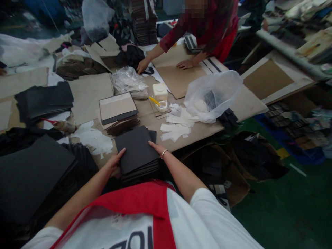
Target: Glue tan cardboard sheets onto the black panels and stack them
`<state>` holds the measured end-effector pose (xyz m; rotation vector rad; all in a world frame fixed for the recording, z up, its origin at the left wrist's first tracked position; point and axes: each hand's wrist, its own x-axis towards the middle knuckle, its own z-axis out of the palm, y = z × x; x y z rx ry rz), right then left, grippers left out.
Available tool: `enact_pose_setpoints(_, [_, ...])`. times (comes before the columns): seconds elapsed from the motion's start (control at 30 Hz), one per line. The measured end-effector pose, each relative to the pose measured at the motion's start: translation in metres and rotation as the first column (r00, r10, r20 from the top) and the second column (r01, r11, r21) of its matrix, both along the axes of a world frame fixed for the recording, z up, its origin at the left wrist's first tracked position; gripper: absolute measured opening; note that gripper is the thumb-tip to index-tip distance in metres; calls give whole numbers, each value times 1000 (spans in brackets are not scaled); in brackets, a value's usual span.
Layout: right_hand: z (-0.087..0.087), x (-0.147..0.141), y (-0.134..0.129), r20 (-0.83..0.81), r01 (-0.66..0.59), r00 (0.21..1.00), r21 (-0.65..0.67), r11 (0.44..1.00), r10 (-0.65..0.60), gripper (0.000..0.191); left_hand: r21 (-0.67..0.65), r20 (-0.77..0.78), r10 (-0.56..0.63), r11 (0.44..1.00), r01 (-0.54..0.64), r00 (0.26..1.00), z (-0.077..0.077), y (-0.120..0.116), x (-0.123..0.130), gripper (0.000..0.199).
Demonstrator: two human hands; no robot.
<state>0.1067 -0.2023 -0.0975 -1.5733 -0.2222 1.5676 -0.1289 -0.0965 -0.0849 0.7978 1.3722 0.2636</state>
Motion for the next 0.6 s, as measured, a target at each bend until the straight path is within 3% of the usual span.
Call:
enact_pose_setpoints(0.13, [4,7,-5,46,-63,997,-31,998,64,50,-113,76,-14,993,22,997,7,-5,-5,54])
enact_pose_setpoints(0.3, [10,6,-5,245,-31,969,-1,1000,30,61,-56,252,81,996,-69,964,10,-33,7,66])
enact_pose_setpoints(0.43, [28,11,-10,380,-69,924,49,996,45,68,175,253,127,969,-175,959,17,-41,18,71])
enact_pose_setpoints(0.53, [58,23,-18,556,-181,831,229,956,24,80,441,251,81,878,-189,964,38,-42,12,75])
enact_pose_setpoints(0.6, [79,33,-23,546,-234,838,362,902,-1,89,600,197,-17,793,-107,980,57,-41,3,73])
